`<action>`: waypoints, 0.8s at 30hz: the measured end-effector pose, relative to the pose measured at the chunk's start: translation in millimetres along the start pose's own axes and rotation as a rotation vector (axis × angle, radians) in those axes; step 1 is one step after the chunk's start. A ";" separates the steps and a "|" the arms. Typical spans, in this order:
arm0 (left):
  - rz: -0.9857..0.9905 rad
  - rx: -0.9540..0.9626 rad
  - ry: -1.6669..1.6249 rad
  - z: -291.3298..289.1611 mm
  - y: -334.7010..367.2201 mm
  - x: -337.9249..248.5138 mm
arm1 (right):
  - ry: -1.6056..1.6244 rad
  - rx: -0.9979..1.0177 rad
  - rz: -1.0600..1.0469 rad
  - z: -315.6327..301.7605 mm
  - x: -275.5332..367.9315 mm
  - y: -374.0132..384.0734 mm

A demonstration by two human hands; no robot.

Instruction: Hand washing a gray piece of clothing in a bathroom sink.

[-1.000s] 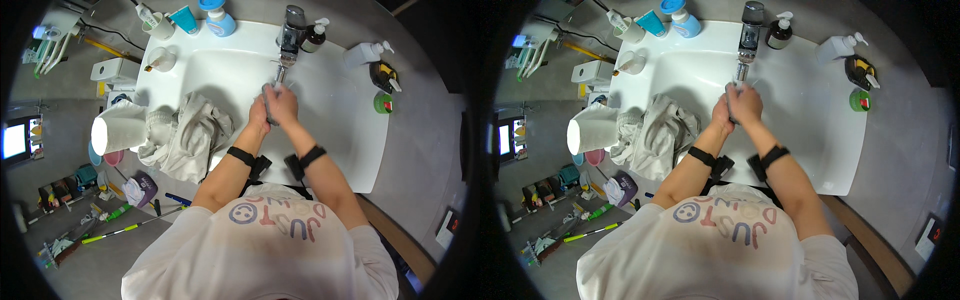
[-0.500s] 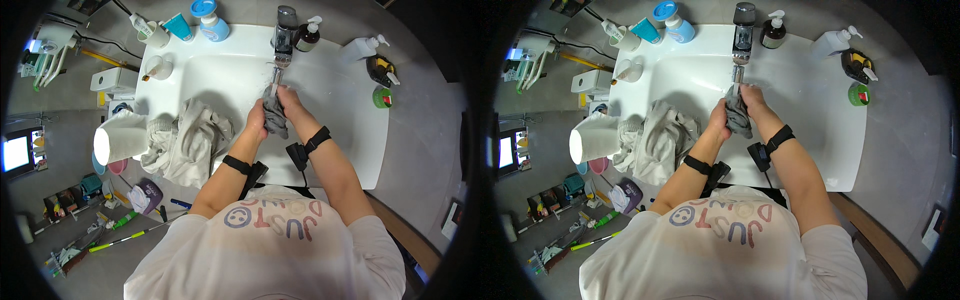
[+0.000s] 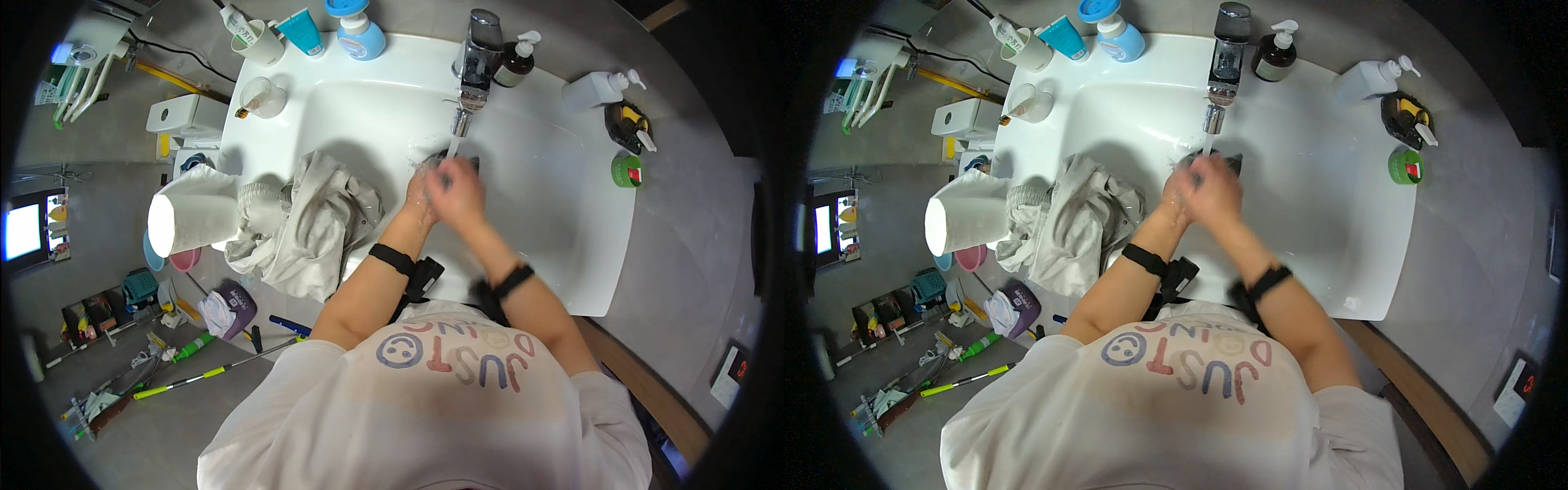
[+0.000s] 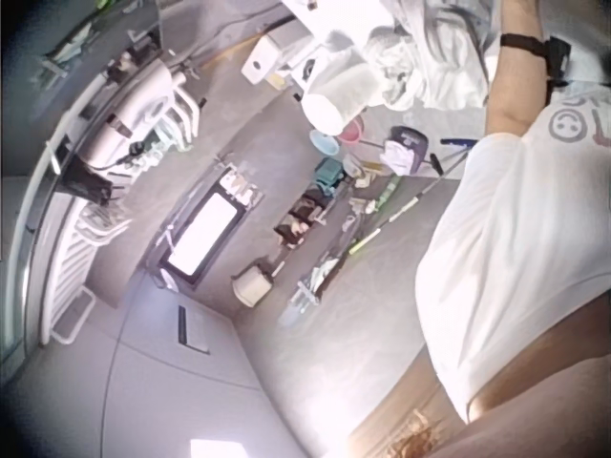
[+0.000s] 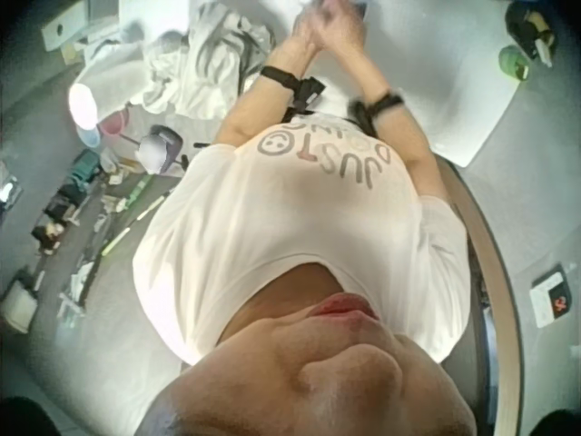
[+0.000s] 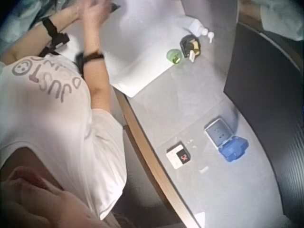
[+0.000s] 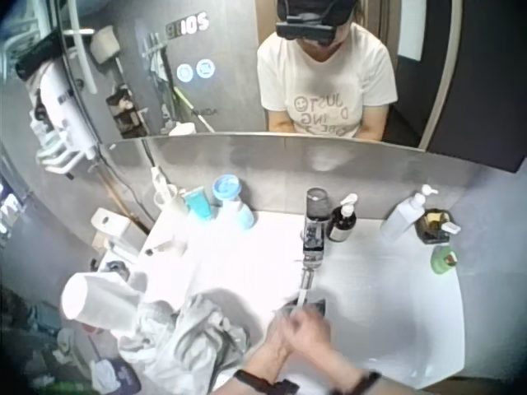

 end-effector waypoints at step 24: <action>-0.198 -0.196 0.280 23.6 -6.4 -4.5 | 0.012 -0.185 0.308 -8.3 -56.0 50.3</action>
Point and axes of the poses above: each hand's wrist, its own y-axis towards the middle knuckle, its own z-axis out of the palm, x = y × z, the point moved 6 cm from there along y, towards the middle knuckle, and after that the axes turned 7 degrees about x, right-handed, at the moved point
